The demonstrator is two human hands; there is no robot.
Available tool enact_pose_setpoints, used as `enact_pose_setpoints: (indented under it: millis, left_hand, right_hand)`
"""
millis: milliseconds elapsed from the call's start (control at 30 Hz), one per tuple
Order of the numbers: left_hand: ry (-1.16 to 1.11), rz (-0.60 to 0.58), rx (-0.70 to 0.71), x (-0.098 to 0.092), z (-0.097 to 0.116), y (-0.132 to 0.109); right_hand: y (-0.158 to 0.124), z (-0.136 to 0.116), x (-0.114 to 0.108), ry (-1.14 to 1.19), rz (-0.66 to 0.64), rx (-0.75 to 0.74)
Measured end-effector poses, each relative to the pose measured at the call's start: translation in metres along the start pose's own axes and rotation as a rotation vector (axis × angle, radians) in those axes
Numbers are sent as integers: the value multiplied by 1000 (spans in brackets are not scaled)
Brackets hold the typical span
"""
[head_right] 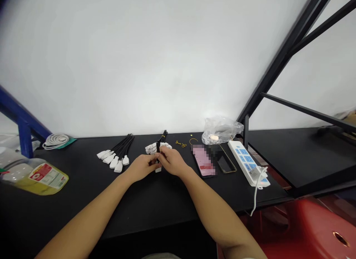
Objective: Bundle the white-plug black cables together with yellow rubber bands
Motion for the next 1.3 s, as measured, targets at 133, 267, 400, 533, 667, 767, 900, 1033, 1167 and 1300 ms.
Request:
enact_pose_setpoints:
  millis: [133,267,400,533,667,767,900,1033,1167,1300]
  left_hand:
    - [37,-95,-23,1,1,-1]
    - [77,-99,9,2,2,0]
    - [102,-111,18,3,3,0]
    - [103,-127,19,3,4,0]
    - [94,-138,20,0,3,-1]
    - [130,-144,11,-2,2,-1]
    - [196,-147,33,0,4,-1]
    - [160,-169,26,-6,5,-3]
    - [160,-86,-162,-40,-17,-13]
    - [513,183,-472,-86,-61,-34]
  right_hand:
    - [0,-1,-1,1,47,17]
    - [0,0,-2,74,86,53]
    - [1,2,-1,204,116,90]
    - [2,4,2,305,141,140]
    - [3,5,0,328,108,133]
    - [4,4,-1,215,-12,96]
    - [4,5,0,36,-108,76]
    - [4,6,3,-63,-127,69]
    - [6,6,3,-126,-95,37]
    - [6,5,2,-189,-83,20]
Point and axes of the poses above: each hand's wrist, its own y-axis towards the middle knuckle, its own x-axis out of the palm, z = x × y, the point moved 4 cm from there along y, towards the middle knuckle, and after that the axes turned 13 degrees about x, right-handed, at the moved point
